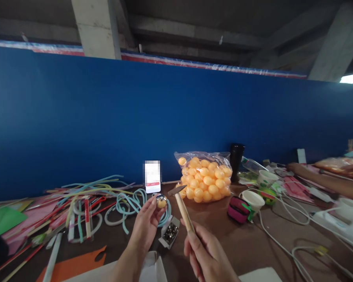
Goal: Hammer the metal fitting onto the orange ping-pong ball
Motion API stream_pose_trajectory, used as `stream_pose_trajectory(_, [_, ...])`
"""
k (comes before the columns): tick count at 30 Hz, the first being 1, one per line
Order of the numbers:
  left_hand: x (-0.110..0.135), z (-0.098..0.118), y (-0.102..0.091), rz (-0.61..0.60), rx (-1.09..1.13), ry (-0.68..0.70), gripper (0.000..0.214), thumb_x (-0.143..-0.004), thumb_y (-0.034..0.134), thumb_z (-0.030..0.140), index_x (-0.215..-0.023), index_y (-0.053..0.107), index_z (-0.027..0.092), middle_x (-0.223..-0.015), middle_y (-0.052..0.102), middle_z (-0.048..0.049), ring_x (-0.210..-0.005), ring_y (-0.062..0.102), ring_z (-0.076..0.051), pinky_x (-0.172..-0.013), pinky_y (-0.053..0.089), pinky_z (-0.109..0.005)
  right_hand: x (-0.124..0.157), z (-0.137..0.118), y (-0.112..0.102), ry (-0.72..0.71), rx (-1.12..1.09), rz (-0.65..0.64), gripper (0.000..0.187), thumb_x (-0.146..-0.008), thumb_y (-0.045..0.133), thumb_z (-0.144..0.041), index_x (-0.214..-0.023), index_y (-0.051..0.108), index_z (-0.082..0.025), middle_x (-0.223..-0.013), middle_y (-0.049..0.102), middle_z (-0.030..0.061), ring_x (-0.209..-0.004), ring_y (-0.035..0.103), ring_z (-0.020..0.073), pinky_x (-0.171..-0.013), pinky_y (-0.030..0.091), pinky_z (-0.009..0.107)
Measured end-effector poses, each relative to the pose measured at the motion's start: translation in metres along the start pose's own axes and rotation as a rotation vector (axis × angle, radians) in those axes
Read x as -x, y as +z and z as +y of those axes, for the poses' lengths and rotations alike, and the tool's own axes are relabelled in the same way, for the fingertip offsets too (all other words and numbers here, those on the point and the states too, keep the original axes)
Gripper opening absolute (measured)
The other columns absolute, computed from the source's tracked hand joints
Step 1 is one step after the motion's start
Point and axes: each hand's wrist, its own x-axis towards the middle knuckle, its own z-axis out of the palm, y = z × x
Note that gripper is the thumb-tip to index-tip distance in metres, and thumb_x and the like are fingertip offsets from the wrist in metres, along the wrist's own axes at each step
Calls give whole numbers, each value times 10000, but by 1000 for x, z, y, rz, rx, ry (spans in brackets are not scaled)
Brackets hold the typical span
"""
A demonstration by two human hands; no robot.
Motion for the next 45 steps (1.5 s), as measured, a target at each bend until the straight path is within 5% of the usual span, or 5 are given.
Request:
stream_pose_trajectory(9, [-1,-3,-2,-4,-38,-2,314,-687,796,255,-965,704,139,-962,719,-86,-812,689,-160,-739,563,-253,-1,1,0,0,170,-156,459,-938,382,-618,-982,508,-179,-700,554,-21,-355,431,28,-303,273,122])
stream_pose_trajectory(35, [-3,-5,-3,21,-70,40,338,-650,820,288,-935,708,144,-903,713,-53,-780,671,-137,-747,545,-256,0,6,2,26,110,-84,388,-953,426,-561,-1001,519,-187,-700,557,-30,-367,408,21,-303,249,108])
stream_pose_trajectory(45, [-5,-5,-3,35,-65,46,336,-645,822,289,-927,707,148,-878,717,-49,-762,675,-139,-744,547,-260,0,7,3,28,79,-65,412,-946,425,-577,-866,505,-181,-696,553,-32,-359,399,4,-296,235,91])
